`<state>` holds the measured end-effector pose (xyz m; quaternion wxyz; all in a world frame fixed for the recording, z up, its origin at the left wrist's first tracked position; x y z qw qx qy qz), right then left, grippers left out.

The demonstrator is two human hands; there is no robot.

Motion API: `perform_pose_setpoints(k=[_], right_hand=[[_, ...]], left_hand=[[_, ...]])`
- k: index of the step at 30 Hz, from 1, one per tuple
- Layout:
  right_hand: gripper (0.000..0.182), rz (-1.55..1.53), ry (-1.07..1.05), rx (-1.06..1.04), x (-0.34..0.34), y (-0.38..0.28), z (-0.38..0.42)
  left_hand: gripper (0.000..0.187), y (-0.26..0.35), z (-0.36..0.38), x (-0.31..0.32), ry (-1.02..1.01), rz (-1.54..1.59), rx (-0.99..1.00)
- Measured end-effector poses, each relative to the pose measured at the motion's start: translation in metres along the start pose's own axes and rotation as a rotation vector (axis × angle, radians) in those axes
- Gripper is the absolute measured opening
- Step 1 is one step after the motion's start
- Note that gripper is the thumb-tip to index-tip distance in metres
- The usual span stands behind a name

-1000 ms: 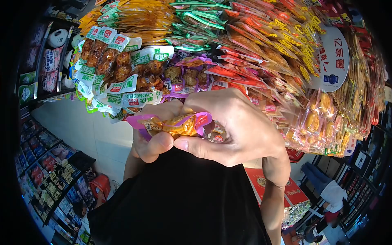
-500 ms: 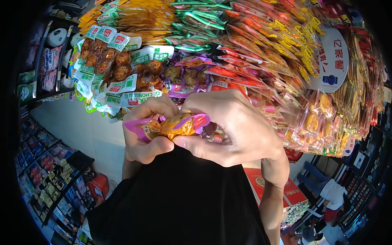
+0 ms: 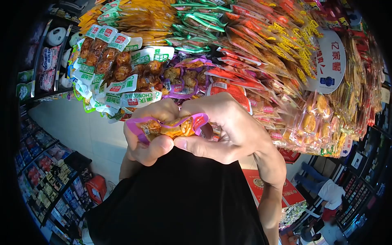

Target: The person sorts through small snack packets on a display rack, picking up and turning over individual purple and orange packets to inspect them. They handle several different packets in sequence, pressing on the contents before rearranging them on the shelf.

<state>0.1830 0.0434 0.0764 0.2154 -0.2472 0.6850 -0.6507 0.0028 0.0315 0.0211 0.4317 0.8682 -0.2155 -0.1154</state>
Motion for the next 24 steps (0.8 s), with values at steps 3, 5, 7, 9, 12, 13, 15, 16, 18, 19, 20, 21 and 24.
perform_pose_setpoints(k=[3,5,7,9,12,13,15,16,18,19,20,21,24], right_hand=[[0.019,-0.042,0.076,-0.075,0.004,0.006,-0.001],[0.019,-0.066,0.072,-0.026,0.004,0.01,0.0],[0.018,-0.088,0.066,0.022,0.005,0.014,0.001],[0.016,-0.089,0.097,0.005,0.005,0.016,0.001],[0.016,-0.075,0.126,-0.006,0.006,0.018,0.001],[0.016,-0.072,0.124,-0.007,0.007,0.017,0.001],[0.016,-0.085,0.153,0.019,0.009,0.017,0.001],[0.016,-0.083,0.151,0.017,0.011,0.015,0.002],[0.016,-0.034,0.169,0.028,0.013,0.013,0.003],[0.016,-0.034,0.164,0.027,0.014,0.013,0.003],[0.019,0.047,0.208,0.055,0.013,0.014,0.003],[0.021,0.128,0.252,0.083,0.012,0.014,0.004],[0.026,0.524,0.299,-0.106,0.013,0.012,-0.004]], left_hand=[[0.057,-0.001,0.007,0.001,-0.02,-0.094,0.059],[0.055,-0.003,0.014,0.003,0.008,-0.148,0.029],[0.053,-0.003,0.02,0.005,0.038,-0.203,0.0],[0.052,-0.002,0.021,0.007,0.056,-0.232,-0.013],[0.038,-0.002,0.016,0.003,0.175,-0.029,-0.137],[0.03,0.0,0.009,-0.001,0.115,0.019,-0.232],[0.024,0.003,0.005,0.0,0.054,0.065,-0.324],[0.021,0.004,0.008,0.002,0.113,0.068,-0.382],[0.019,0.01,0.011,0.002,0.177,0.067,-0.439],[0.021,0.013,0.011,0.002,0.181,0.042,-0.487],[0.022,0.014,0.013,0.001,0.184,0.017,-0.535],[0.022,0.007,0.018,0.001,0.22,-0.11,-0.484],[0.024,-0.011,0.03,0.006,0.406,-0.053,-0.591]])
Point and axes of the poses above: each hand's wrist, its own z-axis away from the middle knuckle, its own x-axis out of the palm, y = z × x, the point moved 4 cm from there along -z, towards the middle knuckle, and after that the axes turned 10 degrees about -z, right-handed, at the moved point
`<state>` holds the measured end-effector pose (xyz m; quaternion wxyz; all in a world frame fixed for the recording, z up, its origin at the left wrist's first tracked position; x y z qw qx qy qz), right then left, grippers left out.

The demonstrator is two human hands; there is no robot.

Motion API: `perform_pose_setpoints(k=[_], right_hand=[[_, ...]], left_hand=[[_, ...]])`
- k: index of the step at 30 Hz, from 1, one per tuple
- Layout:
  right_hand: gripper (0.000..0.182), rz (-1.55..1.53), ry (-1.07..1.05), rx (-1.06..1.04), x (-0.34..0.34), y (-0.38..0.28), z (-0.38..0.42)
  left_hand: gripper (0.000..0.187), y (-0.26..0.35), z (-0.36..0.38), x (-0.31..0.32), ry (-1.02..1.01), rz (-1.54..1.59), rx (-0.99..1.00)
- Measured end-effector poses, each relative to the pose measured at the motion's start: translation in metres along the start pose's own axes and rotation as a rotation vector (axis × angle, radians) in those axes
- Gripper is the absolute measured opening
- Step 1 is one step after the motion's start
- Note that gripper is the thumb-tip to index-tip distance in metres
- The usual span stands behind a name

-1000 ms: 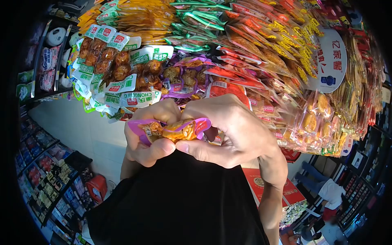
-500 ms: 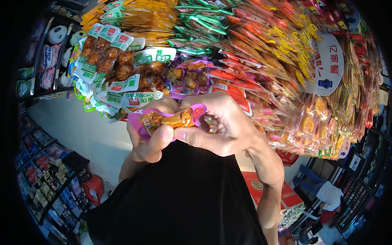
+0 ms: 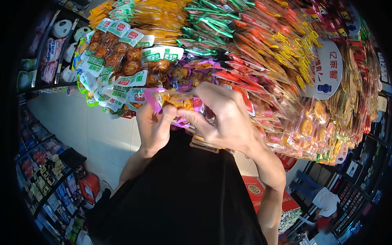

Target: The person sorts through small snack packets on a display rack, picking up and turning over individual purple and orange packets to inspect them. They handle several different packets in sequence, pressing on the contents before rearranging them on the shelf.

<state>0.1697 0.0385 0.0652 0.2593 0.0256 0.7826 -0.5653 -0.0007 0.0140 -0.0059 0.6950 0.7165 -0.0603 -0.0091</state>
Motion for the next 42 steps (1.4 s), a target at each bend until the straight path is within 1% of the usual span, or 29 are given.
perform_pose_setpoints(k=[1,2,4,5,6,8,9,11,12,14,16,18,19,20,22,23,24,26,27,29,30,32,33,35,36,38,39,40,42], right_hand=[[0.029,0.083,0.0,-0.042,-0.002,0.0,-0.003],[0.029,0.081,-0.004,-0.045,-0.003,0.0,-0.007],[0.029,0.238,0.151,-0.093,-0.01,-0.005,-0.016],[0.028,0.287,0.207,-0.08,-0.012,-0.006,-0.021],[0.029,0.37,0.196,-0.135,-0.014,-0.001,-0.024],[0.026,0.506,0.099,-0.03,-0.008,0.01,-0.028],[0.026,0.504,0.097,-0.03,-0.006,0.02,-0.029],[0.029,0.855,-0.108,-0.048,0.008,0.041,-0.027],[0.029,0.854,-0.11,-0.047,0.011,0.04,-0.026],[0.037,0.91,-0.16,0.027,0.02,0.04,-0.024],[0.04,0.896,-0.182,0.054,0.025,0.032,-0.025],[0.039,0.824,-0.15,0.058,0.027,0.028,-0.027],[0.034,0.794,-0.104,-0.025,0.03,0.022,-0.027],[0.034,0.795,-0.112,-0.022,0.032,0.016,-0.025],[0.028,0.575,-0.125,-0.092,0.038,-0.006,-0.017],[0.023,0.471,-0.133,-0.052,0.041,-0.013,-0.009],[0.021,0.46,-0.188,-0.022,0.042,-0.02,-0.001],[0.034,0.387,-0.321,0.092,0.042,-0.026,0.022],[0.034,0.386,-0.329,0.092,0.04,-0.029,0.034],[0.036,0.526,-0.483,0.333,0.04,-0.021,0.064],[0.036,0.524,-0.489,0.333,0.043,-0.019,0.078],[0.024,0.626,-0.426,0.373,0.046,-0.008,0.103],[0.024,0.62,-0.428,0.373,0.051,-0.002,0.112],[0.034,0.602,-0.256,0.344,0.057,0.003,0.124],[0.034,0.597,-0.253,0.348,0.059,0.006,0.13],[0.043,0.603,-0.215,0.381,0.059,0.01,0.141],[0.046,0.575,-0.228,0.425,0.059,0.008,0.142],[0.046,0.569,-0.223,0.423,0.059,0.009,0.144],[0.048,0.528,-0.167,0.386,0.058,0.009,0.147]], left_hand=[[0.03,-0.01,-0.002,-0.001,0.005,-0.003,-0.009],[0.03,-0.012,-0.001,-0.002,0.011,-0.003,-0.009],[0.036,-0.009,-0.002,-0.004,0.028,-0.111,-0.097],[0.038,-0.016,0.003,-0.005,0.046,-0.106,-0.093],[0.038,-0.015,0.007,-0.007,0.051,-0.108,-0.092],[0.036,-0.011,0.019,-0.006,-0.088,-0.322,-0.076],[0.036,-0.022,0.025,-0.006,-0.155,-0.362,-0.027],[0.032,-0.025,0.037,-0.004,-0.239,-0.44,-0.004],[0.032,-0.028,0.044,-0.004,-0.279,-0.469,0.01],[0.032,-0.036,0.057,-0.004,-0.306,-0.489,0.07],[0.031,-0.04,0.063,-0.006,-0.431,-0.573,-0.006],[0.031,-0.045,0.07,-0.009,-0.485,-0.641,0.019],[0.032,-0.049,0.075,-0.009,-0.539,-0.71,0.046],[0.032,-0.054,0.079,-0.011,-0.538,-0.703,0.042],[0.034,-0.062,0.088,-0.012,-0.536,-0.766,0.043],[0.035,-0.065,0.088,-0.011,-0.553,-0.722,-0.024],[0.035,-0.071,0.09,-0.009,-0.549,-0.715,-0.03],[0.035,-0.088,0.094,-0.003,-0.594,-0.613,-0.127],[0.035,-0.088,0.094,0.0,-0.589,-0.609,-0.132],[0.038,-0.093,0.096,0.009,-0.605,-0.385,-0.38],[0.038,-0.093,0.099,0.012,-0.601,-0.382,-0.385],[0.048,-0.101,0.105,0.014,-0.517,-0.279,-0.517],[0.048,-0.106,0.109,0.016,-0.515,-0.282,-0.522],[0.041,-0.113,0.116,0.02,-0.356,0.024,-0.514],[0.041,-0.11,0.114,0.02,-0.359,0.019,-0.518],[0.04,-0.108,0.111,0.018,-0.326,0.138,-0.741],[0.043,-0.114,0.11,0.018,-0.298,0.084,-0.864],[0.047,-0.114,0.109,0.02,-0.272,0.219,-0.96],[0.041,-0.108,0.103,0.021,-0.193,0.327,-1.092]])
Point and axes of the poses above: each hand's wrist, its own z-axis away from the middle knuckle, its own x-axis out of the palm, y = z × x, the point moved 4 cm from there along -z, towards the middle knuckle, and after that the axes turned 10 degrees about -z, right-handed, at the moved point
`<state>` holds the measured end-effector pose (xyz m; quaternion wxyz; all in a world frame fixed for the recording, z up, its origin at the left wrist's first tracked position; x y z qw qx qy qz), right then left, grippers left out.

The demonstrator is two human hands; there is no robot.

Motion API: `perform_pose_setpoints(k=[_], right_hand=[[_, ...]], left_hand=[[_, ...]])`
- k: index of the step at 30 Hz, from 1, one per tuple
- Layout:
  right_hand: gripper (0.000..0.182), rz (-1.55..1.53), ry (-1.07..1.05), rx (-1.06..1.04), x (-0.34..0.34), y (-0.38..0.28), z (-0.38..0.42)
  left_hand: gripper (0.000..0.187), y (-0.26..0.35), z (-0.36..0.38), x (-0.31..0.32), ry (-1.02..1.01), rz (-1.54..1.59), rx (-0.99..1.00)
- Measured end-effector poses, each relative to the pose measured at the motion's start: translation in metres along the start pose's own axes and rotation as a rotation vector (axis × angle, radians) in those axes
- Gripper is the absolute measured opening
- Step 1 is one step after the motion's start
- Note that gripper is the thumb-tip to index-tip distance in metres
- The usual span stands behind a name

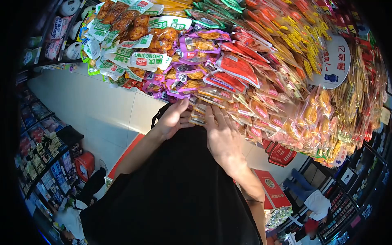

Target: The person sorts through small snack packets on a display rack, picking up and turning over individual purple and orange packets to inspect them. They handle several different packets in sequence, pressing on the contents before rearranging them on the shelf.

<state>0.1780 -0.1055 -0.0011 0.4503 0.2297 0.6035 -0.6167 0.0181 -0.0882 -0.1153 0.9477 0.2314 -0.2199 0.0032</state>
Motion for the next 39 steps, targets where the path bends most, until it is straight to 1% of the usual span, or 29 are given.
perform_pose_setpoints(k=[1,3,4,5,6,7,8,10,11,12,14,15,17,19,21,22,24,27,29,31,33,34,36,37,38,39], right_hand=[[0.044,-0.031,0.063,-0.036,-0.003,-0.001,-0.001],[0.042,-0.108,0.1,-0.024,-0.001,0.013,-0.003],[0.039,-0.173,0.125,-0.013,0.001,0.021,-0.004],[0.033,-0.203,0.199,-0.073,0.001,0.027,-0.007],[0.033,-0.21,0.204,-0.082,0.001,0.032,-0.008],[0.03,-0.222,0.235,-0.112,0.001,0.036,-0.008],[0.027,-0.236,0.262,-0.14,0.002,0.039,-0.008],[0.028,-0.291,0.277,-0.144,0.008,0.05,-0.007],[0.028,-0.332,0.303,-0.148,0.009,0.054,-0.008],[0.028,-0.34,0.3,-0.156,0.012,0.057,-0.01],[0.024,-0.355,0.424,-0.203,0.012,0.06,-0.013],[0.024,-0.363,0.431,-0.206,0.012,0.06,-0.014],[0.023,-0.375,0.408,-0.211,0.012,0.061,-0.015],[0.023,-0.382,0.43,-0.224,0.013,0.064,-0.016],[0.023,-0.392,0.436,-0.228,0.016,0.065,-0.014],[0.022,-0.395,0.444,-0.23,0.016,0.065,-0.015],[0.022,-0.396,0.456,-0.236,0.017,0.064,-0.016],[0.022,-0.385,0.453,-0.223,0.018,0.064,-0.016],[0.023,-0.4,0.496,-0.273,0.018,0.063,-0.016],[0.024,-0.399,0.483,-0.269,0.019,0.064,-0.014],[0.024,-0.397,0.469,-0.256,0.019,0.065,-0.012],[0.024,-0.405,0.45,-0.26,0.018,0.065,-0.011],[0.023,-0.407,0.436,-0.255,0.014,0.064,-0.01],[0.022,-0.437,0.379,-0.211,0.014,0.065,-0.01],[0.021,-0.467,0.321,-0.169,0.013,0.065,-0.01],[0.021,-0.466,0.324,-0.164,0.007,0.062,-0.009]], left_hand=[[0.041,-0.001,-0.001,0.003,0.008,-0.01,0.001],[0.047,-0.005,-0.006,0.002,0.118,-0.094,0.088],[0.047,-0.015,-0.013,-0.001,0.126,-0.103,0.089],[0.044,-0.023,-0.022,-0.008,0.193,-0.212,0.21],[0.042,-0.018,-0.022,-0.007,0.26,-0.32,0.333],[0.034,-0.022,-0.022,-0.006,0.266,-0.257,0.294],[0.034,-0.024,-0.024,-0.006,0.278,-0.258,0.293],[0.029,-0.021,-0.018,0.002,0.234,-0.255,0.373],[0.016,-0.02,-0.012,0.007,0.238,-0.212,0.373],[0.016,-0.021,-0.01,0.01,0.25,-0.213,0.376],[0.016,-0.022,-0.005,0.015,0.288,-0.218,0.409],[0.015,-0.02,-0.002,0.014,0.325,-0.282,0.433],[0.015,-0.025,-0.001,0.011,0.343,-0.347,0.448],[0.015,-0.022,-0.002,0.011,0.352,-0.414,0.469],[0.018,-0.02,0.007,0.013,0.438,-0.639,0.557],[0.018,-0.02,0.01,0.013,0.437,-0.641,0.552],[0.018,-0.008,0.02,0.019,0.479,-0.853,0.719],[0.019,0.002,0.03,0.027,0.472,-0.844,0.772],[0.02,0.006,0.032,0.027,0.47,-0.868,0.78],[0.02,0.005,0.033,0.024,0.458,-0.897,0.777],[0.02,0.006,0.036,0.023,0.483,-0.966,0.904],[0.02,0.008,0.039,0.021,0.467,-0.971,0.901],[0.02,0.019,0.05,0.022,0.301,-0.962,0.846],[0.016,0.028,0.06,0.023,0.306,-1.035,0.935],[0.016,0.036,0.067,0.025,0.298,-1.035,0.937],[0.014,0.044,0.077,0.029,0.264,-0.997,0.945]])
Point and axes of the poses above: each hand's wrist, its own z-axis away from the middle knuckle, its own x-axis out of the palm, y = z × x, the point moved 4 cm from there along -z, towards the middle knuckle, and after that the axes turned 10 degrees about -z, right-handed, at the moved point
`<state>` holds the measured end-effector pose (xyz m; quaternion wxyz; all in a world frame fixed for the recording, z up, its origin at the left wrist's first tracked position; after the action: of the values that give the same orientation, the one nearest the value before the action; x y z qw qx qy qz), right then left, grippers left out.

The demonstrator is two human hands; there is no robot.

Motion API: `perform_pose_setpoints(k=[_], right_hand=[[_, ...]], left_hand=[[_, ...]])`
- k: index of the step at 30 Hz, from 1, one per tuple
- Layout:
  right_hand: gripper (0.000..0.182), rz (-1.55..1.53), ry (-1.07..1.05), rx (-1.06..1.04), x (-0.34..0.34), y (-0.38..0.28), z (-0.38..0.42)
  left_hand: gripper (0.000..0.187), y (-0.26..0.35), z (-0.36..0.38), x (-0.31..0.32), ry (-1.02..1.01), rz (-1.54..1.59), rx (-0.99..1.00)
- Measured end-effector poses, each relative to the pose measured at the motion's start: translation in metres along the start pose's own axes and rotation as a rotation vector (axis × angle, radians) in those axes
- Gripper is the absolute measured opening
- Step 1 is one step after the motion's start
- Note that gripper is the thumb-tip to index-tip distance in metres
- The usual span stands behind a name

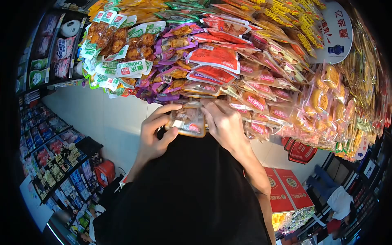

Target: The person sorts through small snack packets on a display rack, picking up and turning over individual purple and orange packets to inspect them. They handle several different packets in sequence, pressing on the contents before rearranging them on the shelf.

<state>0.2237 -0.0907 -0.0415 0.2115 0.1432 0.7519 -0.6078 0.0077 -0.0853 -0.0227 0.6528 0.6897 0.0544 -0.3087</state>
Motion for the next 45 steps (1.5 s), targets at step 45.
perform_pose_setpoints(k=[45], right_hand=[[0.025,-0.915,0.1,0.272,-0.043,-0.037,-0.024]], left_hand=[[0.045,0.054,-0.065,0.0,-0.177,0.691,-0.218]])
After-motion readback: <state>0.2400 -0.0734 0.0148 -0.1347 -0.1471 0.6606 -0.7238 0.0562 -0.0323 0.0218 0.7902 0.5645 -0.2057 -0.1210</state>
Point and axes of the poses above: each hand's wrist, its own z-axis away from the middle knuckle, its own x-axis out of the palm, y = z × x, the point moved 4 cm from there along -z, towards the middle knuckle, and after that the axes turned 10 degrees about -z, right-handed, at the moved point
